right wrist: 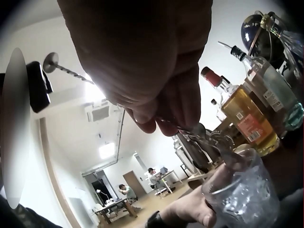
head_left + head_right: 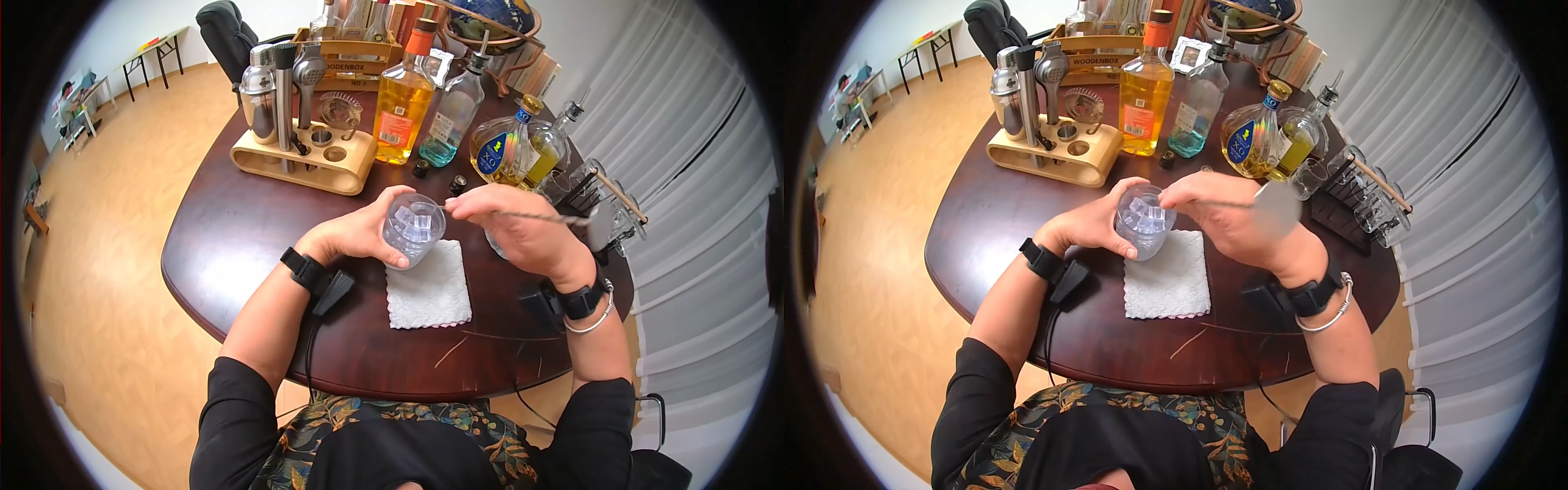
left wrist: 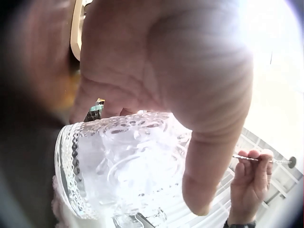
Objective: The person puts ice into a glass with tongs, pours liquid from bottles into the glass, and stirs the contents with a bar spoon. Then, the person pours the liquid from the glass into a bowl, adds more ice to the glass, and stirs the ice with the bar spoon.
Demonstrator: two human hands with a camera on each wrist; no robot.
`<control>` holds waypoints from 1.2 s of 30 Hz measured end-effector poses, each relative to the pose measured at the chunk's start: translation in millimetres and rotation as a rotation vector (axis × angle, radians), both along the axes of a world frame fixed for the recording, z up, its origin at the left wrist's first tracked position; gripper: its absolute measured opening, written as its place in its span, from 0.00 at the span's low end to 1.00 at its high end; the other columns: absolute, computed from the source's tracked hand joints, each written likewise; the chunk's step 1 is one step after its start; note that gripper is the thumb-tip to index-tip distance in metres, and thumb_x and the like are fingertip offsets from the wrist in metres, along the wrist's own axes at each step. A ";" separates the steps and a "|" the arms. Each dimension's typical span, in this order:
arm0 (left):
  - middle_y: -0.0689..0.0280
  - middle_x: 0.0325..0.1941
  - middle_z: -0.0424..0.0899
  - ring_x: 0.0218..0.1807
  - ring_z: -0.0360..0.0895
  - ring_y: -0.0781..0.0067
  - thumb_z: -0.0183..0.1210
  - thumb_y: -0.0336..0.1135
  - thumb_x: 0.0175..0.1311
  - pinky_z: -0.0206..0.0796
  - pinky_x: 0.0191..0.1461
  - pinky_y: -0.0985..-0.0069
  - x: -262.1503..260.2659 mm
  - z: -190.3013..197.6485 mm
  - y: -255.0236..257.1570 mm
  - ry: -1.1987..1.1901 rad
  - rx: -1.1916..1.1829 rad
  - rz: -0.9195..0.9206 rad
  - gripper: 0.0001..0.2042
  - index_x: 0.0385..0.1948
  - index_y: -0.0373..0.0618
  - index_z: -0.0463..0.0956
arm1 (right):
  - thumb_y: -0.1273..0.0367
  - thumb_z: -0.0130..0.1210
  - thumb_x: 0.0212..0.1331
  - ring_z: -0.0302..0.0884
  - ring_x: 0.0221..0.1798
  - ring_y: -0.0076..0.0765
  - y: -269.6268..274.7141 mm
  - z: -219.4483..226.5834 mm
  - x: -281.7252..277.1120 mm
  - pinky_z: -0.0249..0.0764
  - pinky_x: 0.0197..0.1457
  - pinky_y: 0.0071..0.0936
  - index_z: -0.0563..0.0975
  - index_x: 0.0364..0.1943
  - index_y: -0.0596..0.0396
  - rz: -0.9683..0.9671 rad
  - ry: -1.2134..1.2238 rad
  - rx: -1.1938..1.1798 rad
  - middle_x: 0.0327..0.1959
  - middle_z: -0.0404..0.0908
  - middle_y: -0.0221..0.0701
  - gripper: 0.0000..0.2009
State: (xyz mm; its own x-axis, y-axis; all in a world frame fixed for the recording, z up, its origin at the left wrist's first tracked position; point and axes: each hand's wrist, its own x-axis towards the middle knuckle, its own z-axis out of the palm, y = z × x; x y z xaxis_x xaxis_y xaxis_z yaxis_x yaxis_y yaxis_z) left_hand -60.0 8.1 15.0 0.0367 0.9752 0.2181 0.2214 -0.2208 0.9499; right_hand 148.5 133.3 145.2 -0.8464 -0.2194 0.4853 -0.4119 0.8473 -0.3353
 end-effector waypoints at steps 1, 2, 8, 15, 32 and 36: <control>0.58 0.60 0.67 0.65 0.63 0.66 0.77 0.41 0.39 0.54 0.69 0.71 -0.4 -1.1 0.9 0.049 -0.014 0.037 0.50 0.64 0.40 0.52 | 0.81 0.54 0.53 0.80 0.42 0.40 2.7 -4.2 -2.2 0.76 0.46 0.28 0.76 0.42 0.58 0.022 -0.033 0.022 0.40 0.80 0.36 0.12; 0.58 0.61 0.67 0.64 0.63 0.66 0.77 0.42 0.38 0.54 0.69 0.71 -1.1 -3.8 2.4 0.099 -0.027 0.074 0.49 0.63 0.40 0.53 | 0.81 0.54 0.51 0.79 0.42 0.41 5.9 -9.8 -4.7 0.76 0.46 0.29 0.76 0.43 0.57 0.044 -0.065 0.044 0.41 0.80 0.37 0.14; 0.57 0.60 0.68 0.63 0.65 0.66 0.77 0.40 0.38 0.56 0.68 0.72 -4.8 -2.4 2.6 0.122 -0.036 0.102 0.47 0.62 0.40 0.56 | 0.79 0.52 0.55 0.78 0.40 0.44 14.4 -30.6 -15.3 0.75 0.45 0.32 0.76 0.42 0.54 -0.008 -0.045 0.017 0.38 0.80 0.36 0.11; 0.59 0.61 0.68 0.64 0.64 0.68 0.75 0.36 0.40 0.56 0.68 0.71 -4.9 -6.7 6.3 0.023 -0.022 -0.020 0.46 0.64 0.40 0.55 | 0.75 0.51 0.59 0.81 0.40 0.40 5.4 -45.8 -8.4 0.76 0.44 0.30 0.77 0.40 0.55 -0.047 -0.117 0.008 0.37 0.81 0.37 0.07; 0.59 0.63 0.66 0.68 0.60 0.67 0.77 0.36 0.39 0.51 0.72 0.71 9.3 -0.2 6.0 0.076 -0.044 -0.094 0.52 0.66 0.40 0.49 | 0.72 0.49 0.67 0.81 0.34 0.25 -1.0 -45.1 -11.7 0.78 0.40 0.22 0.77 0.37 0.62 -0.395 -0.071 -0.451 0.33 0.81 0.32 0.08; 0.59 0.67 0.62 0.70 0.57 0.68 0.77 0.35 0.39 0.49 0.73 0.71 7.9 3.7 6.2 -0.064 -0.042 -0.205 0.52 0.67 0.40 0.49 | 0.73 0.49 0.66 0.81 0.35 0.29 -10.6 -19.7 -8.1 0.79 0.41 0.24 0.77 0.37 0.61 -0.353 -0.054 -0.407 0.33 0.81 0.35 0.07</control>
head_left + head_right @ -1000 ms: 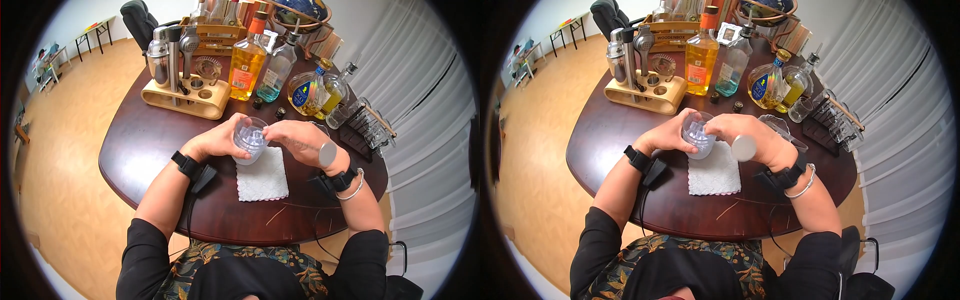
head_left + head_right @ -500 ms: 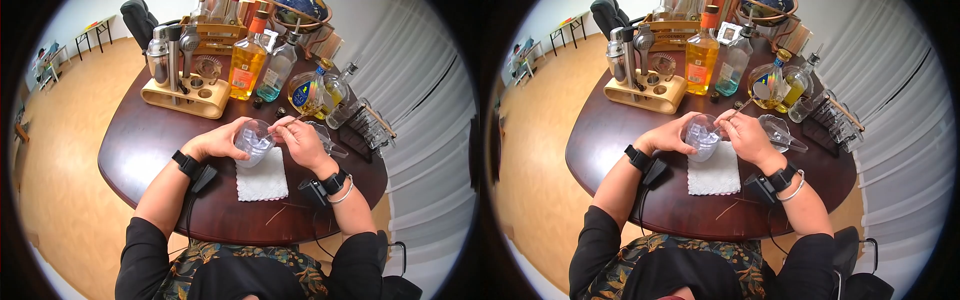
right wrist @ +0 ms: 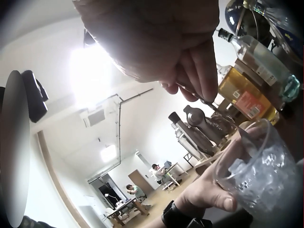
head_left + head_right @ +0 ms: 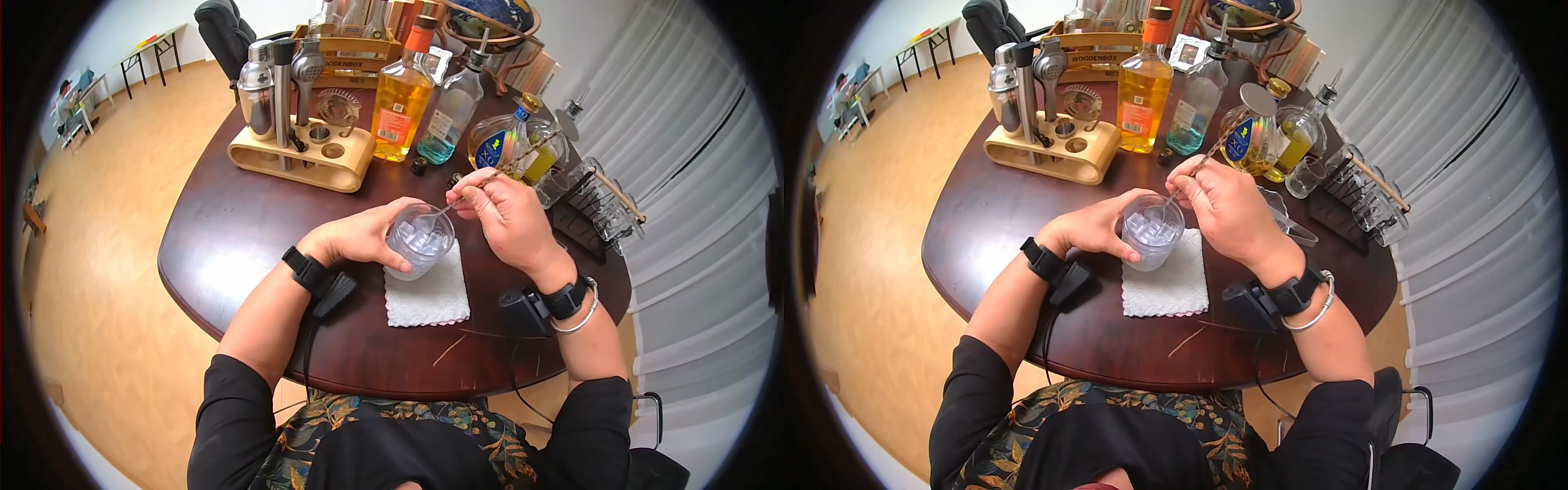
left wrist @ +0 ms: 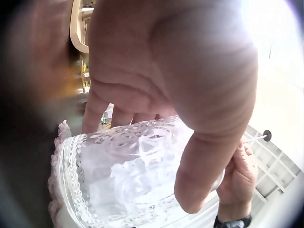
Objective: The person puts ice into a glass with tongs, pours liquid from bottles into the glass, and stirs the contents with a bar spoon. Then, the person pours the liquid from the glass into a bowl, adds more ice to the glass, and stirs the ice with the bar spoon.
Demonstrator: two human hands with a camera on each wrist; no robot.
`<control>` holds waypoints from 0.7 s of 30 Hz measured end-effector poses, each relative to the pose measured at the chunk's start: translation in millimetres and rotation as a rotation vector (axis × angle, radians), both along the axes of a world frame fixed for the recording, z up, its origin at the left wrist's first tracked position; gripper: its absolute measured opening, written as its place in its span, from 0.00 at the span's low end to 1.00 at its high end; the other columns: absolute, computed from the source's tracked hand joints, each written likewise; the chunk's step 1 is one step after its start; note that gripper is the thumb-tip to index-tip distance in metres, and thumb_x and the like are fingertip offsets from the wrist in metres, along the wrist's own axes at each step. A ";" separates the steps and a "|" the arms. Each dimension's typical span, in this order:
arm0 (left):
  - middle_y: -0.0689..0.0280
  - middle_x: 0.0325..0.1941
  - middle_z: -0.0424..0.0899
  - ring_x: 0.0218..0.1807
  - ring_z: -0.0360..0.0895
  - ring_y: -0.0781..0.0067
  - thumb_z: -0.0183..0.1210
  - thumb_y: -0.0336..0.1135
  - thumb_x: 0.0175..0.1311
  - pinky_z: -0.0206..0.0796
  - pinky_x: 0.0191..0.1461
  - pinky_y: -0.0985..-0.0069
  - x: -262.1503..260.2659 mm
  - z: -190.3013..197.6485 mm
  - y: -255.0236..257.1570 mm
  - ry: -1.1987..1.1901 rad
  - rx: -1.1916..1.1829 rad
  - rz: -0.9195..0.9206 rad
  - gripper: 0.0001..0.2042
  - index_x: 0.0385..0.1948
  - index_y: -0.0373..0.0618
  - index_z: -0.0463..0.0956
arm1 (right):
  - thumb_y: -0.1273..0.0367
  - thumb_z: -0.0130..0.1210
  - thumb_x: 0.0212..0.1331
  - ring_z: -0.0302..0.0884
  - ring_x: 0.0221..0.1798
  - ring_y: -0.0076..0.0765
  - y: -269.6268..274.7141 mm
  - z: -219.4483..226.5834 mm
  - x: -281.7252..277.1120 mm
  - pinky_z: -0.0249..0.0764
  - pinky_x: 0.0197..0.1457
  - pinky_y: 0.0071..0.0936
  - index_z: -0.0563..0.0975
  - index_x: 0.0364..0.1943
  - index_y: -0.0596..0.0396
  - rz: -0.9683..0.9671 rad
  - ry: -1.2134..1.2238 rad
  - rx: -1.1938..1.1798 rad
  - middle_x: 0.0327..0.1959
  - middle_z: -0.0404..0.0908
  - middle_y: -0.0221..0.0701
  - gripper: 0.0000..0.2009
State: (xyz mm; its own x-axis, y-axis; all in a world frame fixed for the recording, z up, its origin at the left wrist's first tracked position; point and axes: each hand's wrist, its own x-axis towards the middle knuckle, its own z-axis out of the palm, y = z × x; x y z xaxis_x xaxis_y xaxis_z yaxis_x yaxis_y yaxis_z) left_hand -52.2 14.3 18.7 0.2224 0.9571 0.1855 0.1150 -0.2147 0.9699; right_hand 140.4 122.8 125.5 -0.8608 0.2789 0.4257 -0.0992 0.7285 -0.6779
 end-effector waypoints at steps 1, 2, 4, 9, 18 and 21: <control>0.59 0.68 0.61 0.70 0.56 0.68 0.77 0.35 0.39 0.49 0.73 0.71 -0.3 -2.6 0.8 -0.049 -0.005 -0.006 0.52 0.67 0.40 0.49 | 0.73 0.49 0.66 0.81 0.35 0.31 -0.6 4.7 1.0 0.79 0.41 0.25 0.77 0.37 0.61 0.019 0.011 0.043 0.33 0.81 0.36 0.06; 0.60 0.68 0.60 0.70 0.56 0.68 0.77 0.35 0.39 0.49 0.73 0.71 -0.6 -7.5 2.4 -0.098 -0.010 -0.011 0.52 0.67 0.41 0.49 | 0.73 0.49 0.65 0.81 0.35 0.34 -1.2 8.8 1.6 0.79 0.41 0.26 0.77 0.38 0.60 0.039 0.021 0.086 0.32 0.80 0.37 0.06; 0.58 0.67 0.61 0.70 0.57 0.67 0.77 0.35 0.39 0.49 0.72 0.71 -0.4 -10.0 1.4 -0.105 0.022 0.028 0.52 0.67 0.41 0.49 | 0.74 0.50 0.63 0.80 0.35 0.40 -1.9 17.6 2.4 0.78 0.41 0.30 0.76 0.38 0.59 0.108 0.008 0.335 0.33 0.80 0.38 0.05; 0.55 0.64 0.65 0.67 0.60 0.63 0.77 0.39 0.38 0.52 0.71 0.70 5.6 -3.9 -3.9 -0.004 0.125 0.182 0.52 0.66 0.41 0.51 | 0.74 0.52 0.63 0.80 0.39 0.44 -4.0 4.6 2.2 0.76 0.43 0.30 0.77 0.39 0.57 0.263 -0.196 0.542 0.35 0.81 0.37 0.05; 0.58 0.64 0.65 0.68 0.60 0.67 0.77 0.38 0.41 0.51 0.71 0.70 4.5 4.3 -3.3 -0.108 0.022 0.084 0.50 0.67 0.40 0.52 | 0.69 0.48 0.67 0.80 0.32 0.23 3.9 -34.5 2.8 0.78 0.37 0.22 0.75 0.39 0.62 -0.118 -0.180 -0.313 0.30 0.80 0.31 0.09; 0.57 0.67 0.63 0.69 0.58 0.66 0.77 0.41 0.40 0.48 0.73 0.69 4.4 3.4 -2.5 -0.170 0.026 0.079 0.53 0.68 0.40 0.48 | 0.68 0.48 0.69 0.80 0.34 0.23 7.0 -35.0 9.0 0.80 0.39 0.19 0.75 0.39 0.62 -0.150 -0.151 -0.537 0.34 0.81 0.33 0.10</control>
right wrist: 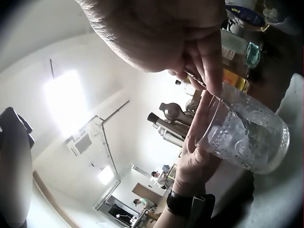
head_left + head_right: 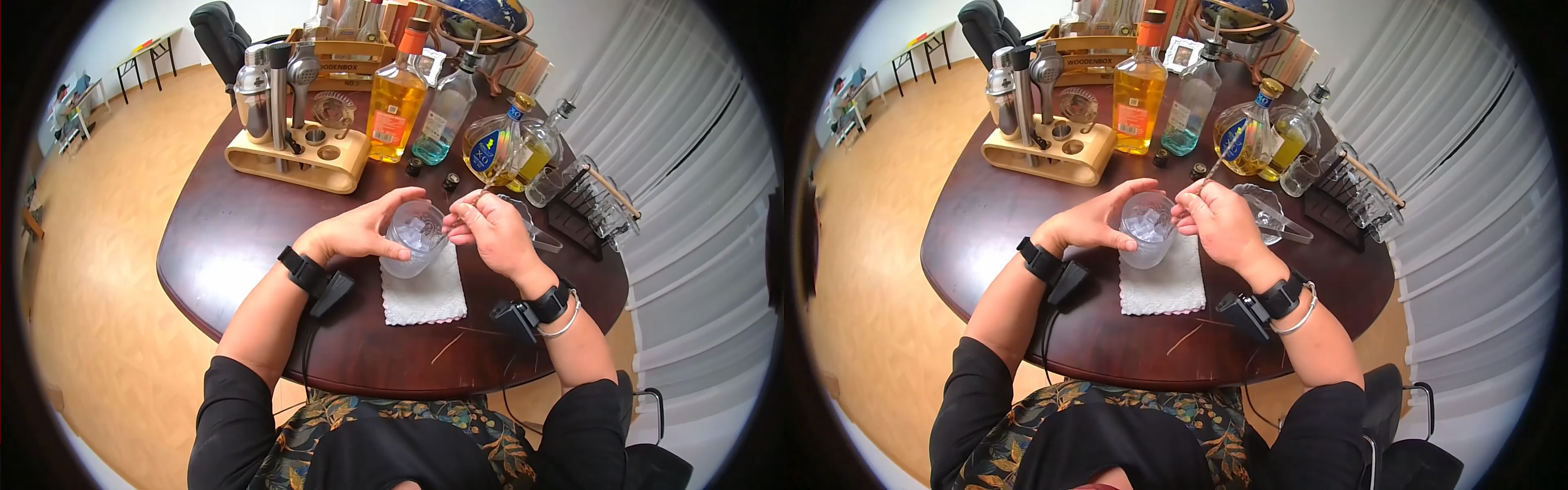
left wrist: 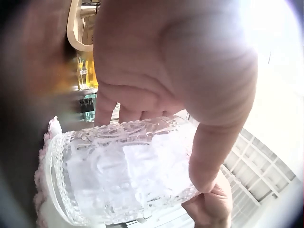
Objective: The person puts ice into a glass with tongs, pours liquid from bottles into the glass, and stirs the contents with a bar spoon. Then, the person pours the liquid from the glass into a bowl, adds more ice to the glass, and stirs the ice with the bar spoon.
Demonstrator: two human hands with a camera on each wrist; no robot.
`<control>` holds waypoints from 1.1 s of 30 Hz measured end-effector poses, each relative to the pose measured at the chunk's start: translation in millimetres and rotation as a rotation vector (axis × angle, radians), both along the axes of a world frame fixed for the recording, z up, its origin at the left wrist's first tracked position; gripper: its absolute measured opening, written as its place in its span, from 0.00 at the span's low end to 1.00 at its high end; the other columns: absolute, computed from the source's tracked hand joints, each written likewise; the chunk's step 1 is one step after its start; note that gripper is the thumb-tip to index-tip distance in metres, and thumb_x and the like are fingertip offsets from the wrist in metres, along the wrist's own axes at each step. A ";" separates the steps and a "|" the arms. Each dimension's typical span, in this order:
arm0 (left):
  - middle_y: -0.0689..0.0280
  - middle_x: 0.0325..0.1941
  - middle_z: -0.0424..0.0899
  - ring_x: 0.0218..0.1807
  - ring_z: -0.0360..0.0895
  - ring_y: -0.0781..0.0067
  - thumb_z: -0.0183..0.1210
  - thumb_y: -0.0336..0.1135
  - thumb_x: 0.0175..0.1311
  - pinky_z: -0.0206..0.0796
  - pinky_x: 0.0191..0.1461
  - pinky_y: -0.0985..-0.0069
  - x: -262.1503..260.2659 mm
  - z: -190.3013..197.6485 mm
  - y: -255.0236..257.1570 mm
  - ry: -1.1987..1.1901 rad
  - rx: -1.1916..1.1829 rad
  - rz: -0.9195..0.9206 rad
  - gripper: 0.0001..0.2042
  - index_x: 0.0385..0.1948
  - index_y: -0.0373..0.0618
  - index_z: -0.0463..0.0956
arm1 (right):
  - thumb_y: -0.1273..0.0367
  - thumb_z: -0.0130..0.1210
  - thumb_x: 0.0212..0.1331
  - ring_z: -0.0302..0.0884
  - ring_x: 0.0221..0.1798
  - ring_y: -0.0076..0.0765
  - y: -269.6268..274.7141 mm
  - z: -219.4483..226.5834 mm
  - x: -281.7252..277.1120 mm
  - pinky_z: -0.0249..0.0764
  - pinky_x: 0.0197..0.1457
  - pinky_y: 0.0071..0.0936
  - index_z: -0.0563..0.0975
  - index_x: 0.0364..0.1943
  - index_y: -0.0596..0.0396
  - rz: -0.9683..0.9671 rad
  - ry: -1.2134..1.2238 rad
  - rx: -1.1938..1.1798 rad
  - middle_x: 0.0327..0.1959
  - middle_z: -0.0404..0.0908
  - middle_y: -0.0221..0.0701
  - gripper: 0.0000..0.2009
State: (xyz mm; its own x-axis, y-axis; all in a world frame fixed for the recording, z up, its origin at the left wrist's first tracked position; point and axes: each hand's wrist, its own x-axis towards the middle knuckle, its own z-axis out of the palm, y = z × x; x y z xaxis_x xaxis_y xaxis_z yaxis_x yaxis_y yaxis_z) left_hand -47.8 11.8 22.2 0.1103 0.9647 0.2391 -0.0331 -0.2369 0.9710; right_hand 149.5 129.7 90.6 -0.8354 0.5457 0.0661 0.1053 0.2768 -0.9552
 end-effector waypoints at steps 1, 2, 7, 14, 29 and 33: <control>0.57 0.67 0.62 0.70 0.57 0.66 0.77 0.41 0.40 0.48 0.73 0.69 0.0 -0.7 -0.5 -0.022 0.008 0.011 0.54 0.69 0.41 0.47 | 0.68 0.48 0.69 0.80 0.34 0.23 0.4 -0.2 1.9 0.80 0.39 0.19 0.75 0.39 0.62 -0.007 0.020 -0.006 0.34 0.81 0.33 0.09; 0.57 0.67 0.62 0.70 0.57 0.65 0.77 0.42 0.39 0.48 0.73 0.69 -0.4 -1.3 -1.1 0.017 0.026 0.021 0.55 0.69 0.41 0.46 | 0.68 0.48 0.69 0.80 0.34 0.23 0.7 -0.5 3.7 0.80 0.39 0.20 0.74 0.40 0.62 -0.013 0.040 -0.012 0.34 0.81 0.33 0.09; 0.57 0.66 0.62 0.69 0.58 0.65 0.78 0.43 0.38 0.49 0.73 0.70 3.7 -0.8 -3.4 0.276 0.043 0.104 0.56 0.68 0.40 0.46 | 0.68 0.48 0.69 0.81 0.36 0.24 2.2 13.1 11.6 0.80 0.40 0.20 0.74 0.41 0.61 -0.027 0.125 -0.047 0.35 0.81 0.34 0.09; 0.58 0.64 0.63 0.68 0.59 0.66 0.77 0.41 0.39 0.50 0.72 0.70 1.3 0.9 -1.0 0.328 0.019 0.167 0.52 0.66 0.38 0.51 | 0.71 0.50 0.67 0.82 0.36 0.28 -9.8 45.0 21.5 0.79 0.41 0.23 0.76 0.40 0.59 0.069 0.129 0.403 0.36 0.82 0.33 0.06; 0.58 0.63 0.67 0.65 0.64 0.66 0.76 0.38 0.41 0.55 0.69 0.70 10.1 -2.5 1.0 0.333 0.037 0.175 0.49 0.65 0.42 0.52 | 0.73 0.49 0.65 0.82 0.38 0.32 18.1 11.0 -2.7 0.78 0.42 0.27 0.76 0.39 0.58 0.311 -0.103 0.544 0.36 0.81 0.34 0.06; 0.57 0.62 0.69 0.64 0.65 0.65 0.75 0.35 0.43 0.56 0.69 0.70 6.5 1.8 0.2 0.284 0.036 0.109 0.47 0.65 0.42 0.52 | 0.71 0.47 0.68 0.81 0.38 0.24 14.1 4.3 -3.2 0.80 0.44 0.23 0.76 0.39 0.61 0.225 -0.019 0.387 0.36 0.81 0.30 0.08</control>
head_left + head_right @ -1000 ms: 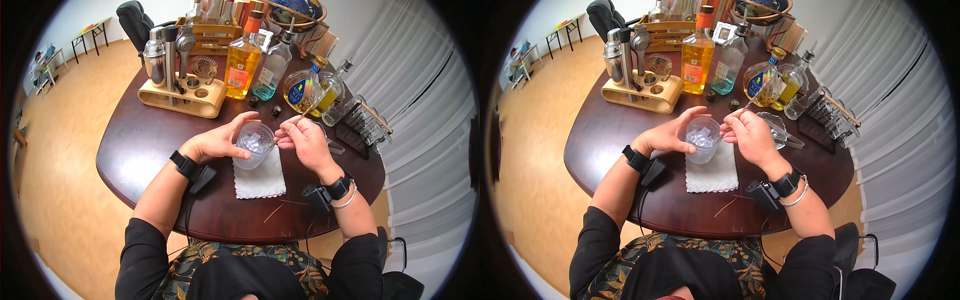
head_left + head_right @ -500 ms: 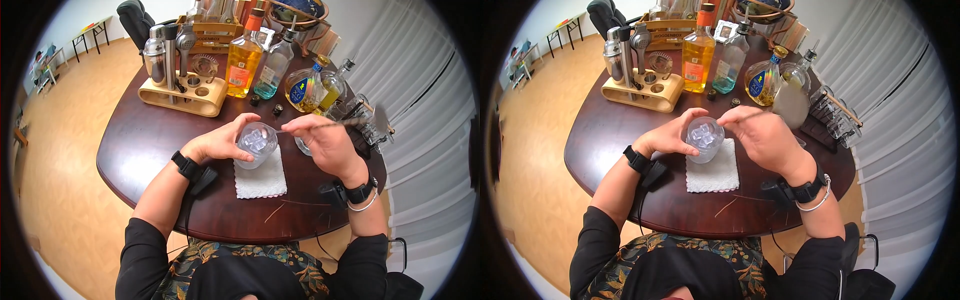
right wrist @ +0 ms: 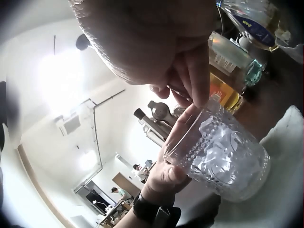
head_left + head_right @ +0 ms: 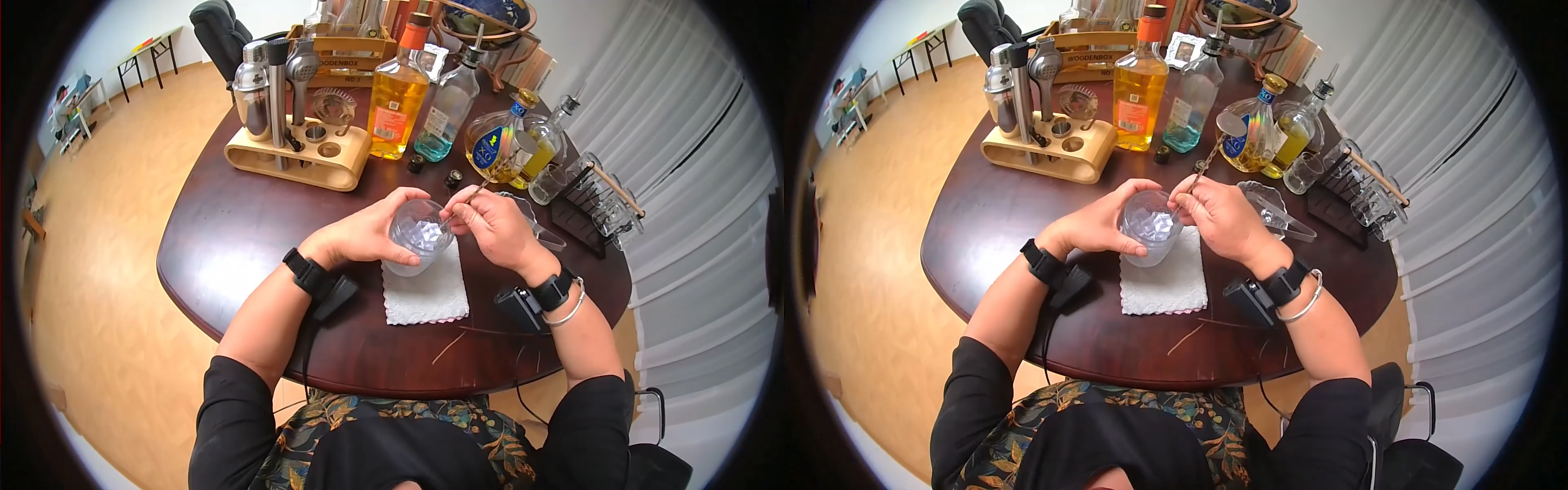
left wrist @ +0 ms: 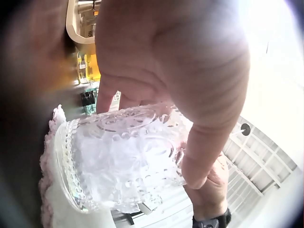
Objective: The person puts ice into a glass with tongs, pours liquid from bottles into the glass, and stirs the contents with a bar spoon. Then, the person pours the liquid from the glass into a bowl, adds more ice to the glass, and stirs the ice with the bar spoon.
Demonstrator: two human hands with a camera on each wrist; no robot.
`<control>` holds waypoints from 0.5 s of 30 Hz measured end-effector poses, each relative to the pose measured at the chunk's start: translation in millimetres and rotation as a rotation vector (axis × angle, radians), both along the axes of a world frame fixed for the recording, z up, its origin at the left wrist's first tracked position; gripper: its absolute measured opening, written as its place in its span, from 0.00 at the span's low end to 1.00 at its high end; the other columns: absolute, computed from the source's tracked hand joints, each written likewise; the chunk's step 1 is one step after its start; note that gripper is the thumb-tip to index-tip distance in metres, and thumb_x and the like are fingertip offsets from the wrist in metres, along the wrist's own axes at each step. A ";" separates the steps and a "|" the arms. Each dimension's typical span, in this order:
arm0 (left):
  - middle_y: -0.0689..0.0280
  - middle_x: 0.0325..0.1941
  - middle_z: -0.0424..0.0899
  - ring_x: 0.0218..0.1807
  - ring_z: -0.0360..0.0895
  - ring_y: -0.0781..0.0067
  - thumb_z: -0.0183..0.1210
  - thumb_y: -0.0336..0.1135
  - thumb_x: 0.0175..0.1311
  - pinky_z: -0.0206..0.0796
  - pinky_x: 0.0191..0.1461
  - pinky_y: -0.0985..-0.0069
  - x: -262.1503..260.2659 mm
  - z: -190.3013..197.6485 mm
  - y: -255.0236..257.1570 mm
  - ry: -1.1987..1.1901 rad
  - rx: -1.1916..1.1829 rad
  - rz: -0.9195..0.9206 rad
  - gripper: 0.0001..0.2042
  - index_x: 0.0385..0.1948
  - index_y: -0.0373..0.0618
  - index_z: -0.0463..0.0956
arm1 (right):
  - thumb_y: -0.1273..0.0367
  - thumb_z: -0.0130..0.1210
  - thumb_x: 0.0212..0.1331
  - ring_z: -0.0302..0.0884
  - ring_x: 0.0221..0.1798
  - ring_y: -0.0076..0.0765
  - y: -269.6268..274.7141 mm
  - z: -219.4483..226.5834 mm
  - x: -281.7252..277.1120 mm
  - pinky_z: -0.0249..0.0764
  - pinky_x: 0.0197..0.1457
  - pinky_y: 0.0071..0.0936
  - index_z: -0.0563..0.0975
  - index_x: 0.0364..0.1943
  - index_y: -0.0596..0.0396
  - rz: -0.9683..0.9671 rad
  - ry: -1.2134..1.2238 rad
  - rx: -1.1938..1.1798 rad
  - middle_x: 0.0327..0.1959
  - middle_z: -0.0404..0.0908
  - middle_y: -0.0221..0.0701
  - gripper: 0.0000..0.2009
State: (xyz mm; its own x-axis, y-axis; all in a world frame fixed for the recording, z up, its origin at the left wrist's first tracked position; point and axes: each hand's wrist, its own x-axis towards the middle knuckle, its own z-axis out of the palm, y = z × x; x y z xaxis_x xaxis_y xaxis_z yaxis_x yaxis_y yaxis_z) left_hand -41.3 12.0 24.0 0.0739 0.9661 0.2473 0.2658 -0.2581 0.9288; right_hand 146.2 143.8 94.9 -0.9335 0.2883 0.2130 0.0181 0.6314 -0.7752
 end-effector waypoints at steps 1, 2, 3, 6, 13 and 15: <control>0.57 0.62 0.69 0.64 0.65 0.66 0.75 0.35 0.43 0.55 0.69 0.70 -1.7 -0.3 0.1 -0.024 -0.003 -0.025 0.47 0.65 0.42 0.52 | 0.71 0.47 0.68 0.81 0.38 0.24 -1.8 -0.1 0.7 0.80 0.43 0.23 0.76 0.39 0.61 -0.017 0.017 -0.006 0.36 0.81 0.30 0.08; 0.57 0.62 0.69 0.65 0.64 0.66 0.75 0.35 0.43 0.55 0.70 0.70 -3.1 -2.6 0.7 -0.043 0.001 -0.039 0.47 0.65 0.42 0.52 | 0.71 0.47 0.68 0.81 0.38 0.24 -3.3 -0.2 2.0 0.80 0.43 0.23 0.76 0.39 0.62 -0.036 0.034 -0.012 0.36 0.81 0.30 0.08; 0.57 0.62 0.69 0.65 0.64 0.66 0.75 0.35 0.43 0.54 0.70 0.70 -4.5 -6.0 1.9 -0.063 0.006 -0.052 0.47 0.65 0.42 0.52 | 0.71 0.47 0.69 0.81 0.38 0.23 -4.3 0.9 3.0 0.80 0.42 0.23 0.76 0.38 0.62 -0.055 0.051 -0.017 0.36 0.81 0.30 0.08; 0.57 0.63 0.68 0.66 0.63 0.66 0.75 0.36 0.42 0.53 0.71 0.70 -4.8 -5.6 1.4 -0.108 0.000 -0.082 0.47 0.65 0.42 0.52 | 0.71 0.47 0.69 0.81 0.38 0.23 -7.1 16.2 7.9 0.80 0.42 0.22 0.76 0.38 0.62 -0.144 0.036 -0.267 0.35 0.81 0.30 0.08; 0.58 0.63 0.66 0.67 0.61 0.67 0.78 0.43 0.39 0.52 0.71 0.69 -1.5 -6.4 -0.8 -0.007 0.034 0.011 0.51 0.66 0.41 0.51 | 0.71 0.47 0.69 0.81 0.39 0.23 -22.9 48.3 10.3 0.80 0.44 0.21 0.76 0.39 0.62 -0.069 0.093 -0.100 0.36 0.80 0.29 0.08; 0.58 0.62 0.67 0.67 0.62 0.67 0.78 0.42 0.39 0.52 0.71 0.70 0.7 -2.9 -2.3 0.024 -0.005 0.054 0.51 0.65 0.41 0.52 | 0.72 0.47 0.68 0.81 0.39 0.23 -21.8 57.0 12.2 0.79 0.45 0.22 0.76 0.39 0.62 -0.007 0.130 -0.027 0.36 0.80 0.29 0.08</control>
